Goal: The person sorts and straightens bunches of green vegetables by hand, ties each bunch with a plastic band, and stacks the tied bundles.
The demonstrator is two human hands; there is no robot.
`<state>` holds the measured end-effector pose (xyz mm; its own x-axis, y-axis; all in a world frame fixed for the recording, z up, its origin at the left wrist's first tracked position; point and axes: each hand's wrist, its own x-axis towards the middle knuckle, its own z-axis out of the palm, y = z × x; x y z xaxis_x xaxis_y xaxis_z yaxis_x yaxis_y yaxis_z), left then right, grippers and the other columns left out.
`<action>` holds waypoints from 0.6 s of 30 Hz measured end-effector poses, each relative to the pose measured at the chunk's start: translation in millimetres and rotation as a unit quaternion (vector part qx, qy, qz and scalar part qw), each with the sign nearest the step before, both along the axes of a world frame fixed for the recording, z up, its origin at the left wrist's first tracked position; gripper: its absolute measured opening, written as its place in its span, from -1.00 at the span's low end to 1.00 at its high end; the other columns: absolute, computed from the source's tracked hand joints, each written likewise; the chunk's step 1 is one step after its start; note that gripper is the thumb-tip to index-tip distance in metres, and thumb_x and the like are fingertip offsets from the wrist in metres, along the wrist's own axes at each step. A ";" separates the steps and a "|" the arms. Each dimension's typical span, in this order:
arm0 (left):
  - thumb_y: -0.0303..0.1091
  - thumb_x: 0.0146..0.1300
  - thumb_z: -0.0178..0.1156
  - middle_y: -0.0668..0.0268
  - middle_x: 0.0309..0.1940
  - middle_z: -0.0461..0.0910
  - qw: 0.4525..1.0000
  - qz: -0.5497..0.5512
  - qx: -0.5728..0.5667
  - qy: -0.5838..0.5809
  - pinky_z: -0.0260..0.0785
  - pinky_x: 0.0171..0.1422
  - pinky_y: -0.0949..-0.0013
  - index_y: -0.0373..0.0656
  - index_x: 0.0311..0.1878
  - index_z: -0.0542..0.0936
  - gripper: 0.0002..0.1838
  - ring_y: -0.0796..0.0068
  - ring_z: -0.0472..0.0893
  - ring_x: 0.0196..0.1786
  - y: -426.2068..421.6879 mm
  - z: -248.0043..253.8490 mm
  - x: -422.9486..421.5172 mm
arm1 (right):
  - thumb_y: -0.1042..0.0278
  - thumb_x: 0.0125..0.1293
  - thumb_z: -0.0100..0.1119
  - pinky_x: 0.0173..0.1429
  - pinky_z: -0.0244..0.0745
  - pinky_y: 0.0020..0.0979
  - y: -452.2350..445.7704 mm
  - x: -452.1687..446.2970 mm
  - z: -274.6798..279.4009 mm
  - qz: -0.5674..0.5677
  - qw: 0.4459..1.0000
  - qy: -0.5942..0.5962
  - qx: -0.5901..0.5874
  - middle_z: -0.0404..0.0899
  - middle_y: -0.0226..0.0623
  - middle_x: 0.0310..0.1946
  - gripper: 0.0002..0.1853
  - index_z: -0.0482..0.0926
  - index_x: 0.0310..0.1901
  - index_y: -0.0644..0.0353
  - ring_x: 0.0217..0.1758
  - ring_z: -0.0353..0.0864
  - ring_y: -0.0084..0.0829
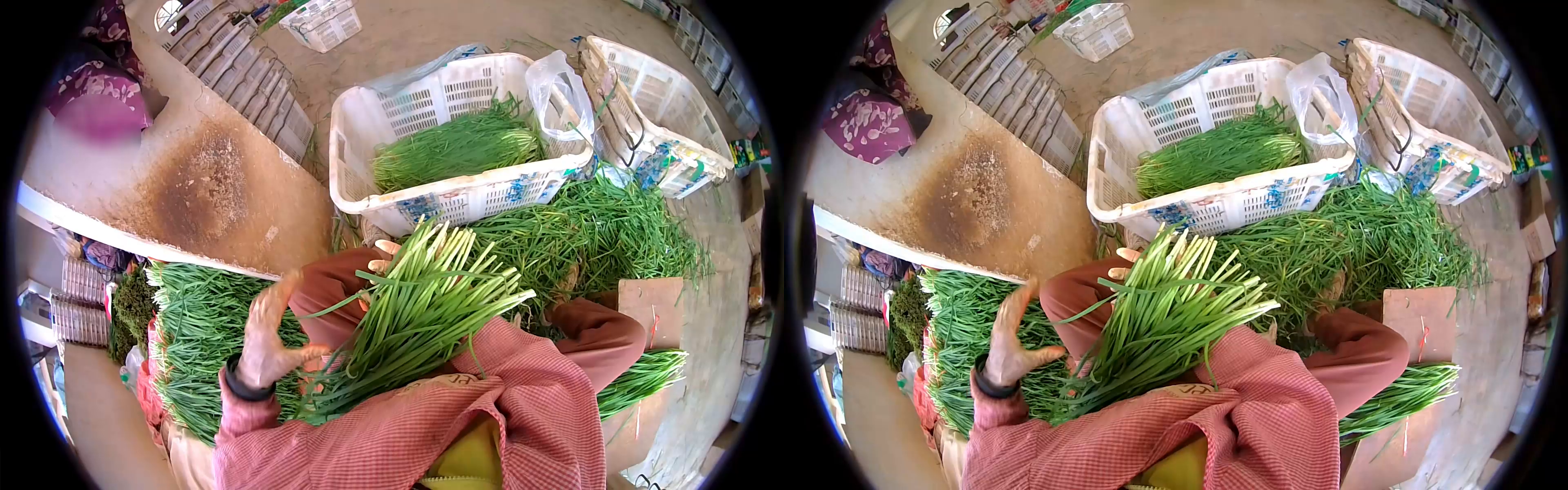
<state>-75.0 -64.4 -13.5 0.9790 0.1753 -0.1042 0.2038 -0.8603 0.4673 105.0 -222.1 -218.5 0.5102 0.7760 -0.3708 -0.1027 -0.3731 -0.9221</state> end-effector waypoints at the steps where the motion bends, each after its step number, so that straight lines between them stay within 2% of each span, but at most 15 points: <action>1: 0.03 -0.26 0.42 0.00 0.21 0.20 0.995 0.007 0.019 -0.094 0.11 0.26 0.27 -0.23 0.31 0.01 0.12 0.24 0.23 0.26 -4.2 -10.9 16.9 | -0.14 0.27 -0.22 0.09 0.31 -0.40 -0.4 -1.4 6.4 0.009 0.999 0.035 0.024 0.26 -0.13 0.12 -0.36 0.14 0.19 0.23 0.13 0.31 -0.31; 2: -0.01 -0.28 0.45 0.05 0.26 0.11 0.987 -0.027 -0.156 0.016 -0.01 0.31 0.28 -0.21 0.32 -0.02 0.14 0.26 0.12 0.30 9.7 -52.3 20.1 | -0.14 0.27 -0.23 0.08 0.32 -0.39 -0.6 -1.7 13.2 0.018 0.995 0.081 0.053 0.27 -0.13 0.11 -0.37 0.15 0.18 0.23 0.12 0.32 -0.31; 3: -0.06 -0.31 0.47 0.10 0.31 0.02 0.935 -0.063 -0.325 0.125 -0.13 0.37 0.30 -0.20 0.33 -0.05 0.18 0.27 0.02 0.35 26.2 -104.5 26.2 | -0.14 0.28 -0.24 0.07 0.34 -0.39 -0.8 -0.8 19.2 0.027 0.987 0.133 0.086 0.28 -0.13 0.10 -0.37 0.16 0.18 0.24 0.11 0.33 -0.31; 4: -0.08 -0.27 0.46 0.15 0.31 0.05 0.846 -0.101 -0.494 0.172 -0.11 0.36 0.30 -0.20 0.33 -0.04 0.14 0.31 0.05 0.34 10.0 -151.0 24.9 | -0.14 0.28 -0.25 0.06 0.35 -0.39 -0.9 2.8 26.1 0.035 0.969 0.202 0.139 0.29 -0.13 0.09 -0.37 0.17 0.17 0.24 0.10 0.34 -0.32; 5: -0.11 -0.22 0.45 0.21 0.30 0.07 0.721 -0.135 -0.644 0.216 -0.09 0.35 0.30 -0.19 0.33 -0.03 0.10 0.35 0.08 0.33 -16.0 -183.0 19.1 | -0.14 0.29 -0.26 0.05 0.36 -0.38 -1.5 5.8 31.6 0.045 0.946 0.258 0.192 0.31 -0.13 0.08 -0.38 0.18 0.17 0.25 0.09 0.35 -0.32; 7: -0.18 -0.19 0.44 0.23 0.29 0.10 0.668 -0.115 -0.698 0.230 -0.07 0.34 0.31 -0.18 0.33 0.00 0.05 0.36 0.10 0.31 -35.7 -195.2 13.1 | -0.14 0.29 -0.28 0.03 0.39 -0.38 -3.5 20.5 36.9 0.044 0.891 0.344 0.292 0.33 -0.13 0.07 -0.38 0.20 0.15 0.25 0.07 0.38 -0.33; 8: -0.24 -0.15 0.43 0.25 0.28 0.13 0.621 -0.083 -0.744 0.235 -0.05 0.33 0.31 -0.18 0.32 0.03 0.00 0.38 0.12 0.30 -41.6 -198.6 9.3 | -0.14 0.30 -0.29 0.01 0.40 -0.37 -7.4 34.8 33.9 0.010 0.866 0.380 0.325 0.35 -0.13 0.06 -0.38 0.21 0.15 0.26 0.06 0.39 -0.33; 9: -0.24 -0.15 0.43 0.25 0.28 0.13 0.612 -0.081 -0.749 0.240 -0.05 0.33 0.31 -0.18 0.32 0.03 0.00 0.38 0.12 0.30 -44.4 -198.2 4.2 | -0.15 0.30 -0.30 0.00 0.42 -0.37 -14.9 51.6 27.0 -0.069 0.837 0.433 0.328 0.36 -0.13 0.05 -0.38 0.22 0.14 0.26 0.05 0.40 -0.33; 10: -0.31 -0.14 0.41 0.26 0.25 0.18 0.623 -0.053 -0.748 0.222 -0.01 0.32 0.33 -0.18 0.30 0.08 -0.06 0.38 0.17 0.27 -47.4 -195.3 -0.9 | -0.04 0.31 -0.21 -0.42 0.27 -0.53 -27.3 80.6 16.6 -0.220 0.744 0.567 0.278 0.33 -0.32 -0.36 -0.56 0.31 -0.10 0.23 -0.39 0.29 -0.49; 11: -0.39 -0.12 0.39 0.27 0.22 0.23 0.635 -0.025 -0.745 0.203 0.02 0.30 0.34 -0.18 0.28 0.12 -0.12 0.39 0.21 0.24 -49.6 -190.9 -4.6 | 0.06 0.31 -0.13 -0.84 0.11 -0.68 -39.9 109.5 5.8 -0.390 0.613 0.642 0.243 0.29 -0.50 -0.77 -0.67 0.41 -0.34 0.19 -0.84 0.18 -0.65; 12: -0.47 -0.10 0.37 0.27 0.19 0.28 0.649 0.003 -0.738 0.182 0.06 0.28 0.36 -0.18 0.26 0.17 -0.18 0.40 0.26 0.21 -50.2 -186.0 -7.2 | 0.11 0.32 -0.14 -0.86 0.08 -0.64 -63.1 120.4 28.5 -0.441 0.699 0.494 0.270 0.25 -0.53 -0.81 -0.70 0.37 -0.44 0.13 -0.87 0.12 -0.69; 13: -0.47 -0.10 0.37 0.27 0.19 0.28 0.648 0.004 -0.740 0.182 0.06 0.28 0.36 -0.18 0.26 0.17 -0.18 0.40 0.26 0.21 -51.1 -180.3 -9.6 | 0.12 0.33 -0.14 -0.85 0.08 -0.64 -85.4 133.6 36.8 -0.475 0.747 0.376 0.275 0.25 -0.55 -0.81 -0.69 0.35 -0.48 0.13 -0.87 0.12 -0.68; 15: -0.50 -0.11 0.36 0.27 0.11 0.37 0.649 0.115 -0.733 0.167 0.15 0.23 0.36 -0.20 0.21 0.25 -0.25 0.42 0.35 0.14 -55.2 -172.6 -13.3 | 0.13 0.32 -0.10 -0.74 0.23 -0.59 -131.8 153.6 46.1 -0.327 0.890 0.126 0.292 0.32 -0.54 -0.77 -0.71 0.41 -0.40 0.18 -0.81 0.19 -0.69; 17: -0.53 -0.10 0.34 0.27 0.03 0.45 0.651 0.151 -0.726 0.161 0.25 0.16 0.37 -0.23 0.13 0.33 -0.35 0.44 0.44 0.05 -60.1 -173.5 -13.5 | 0.08 0.27 -0.02 -0.43 0.45 -0.54 -113.7 102.0 89.9 -0.240 0.959 -0.094 0.115 0.47 -0.42 -0.60 -0.69 0.46 -0.23 0.20 -0.59 0.40 -0.59; 18: -0.54 -0.09 0.33 0.26 0.02 0.46 0.652 0.163 -0.723 0.162 0.27 0.13 0.38 -0.24 0.14 0.32 -0.35 0.42 0.45 0.03 -61.9 -171.2 -12.6 | -0.08 0.15 0.08 0.05 0.41 -0.35 -112.0 70.2 115.5 -0.110 0.988 -0.111 0.011 0.51 -0.11 -0.18 -0.46 0.39 0.03 0.18 -0.09 0.48 -0.31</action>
<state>-87.6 -126.3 -184.6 0.7998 -0.1428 -0.5831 0.5556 0.5438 0.6289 175.2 -334.0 -103.1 0.7346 0.6438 -0.2143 0.0267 -0.3431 -0.9389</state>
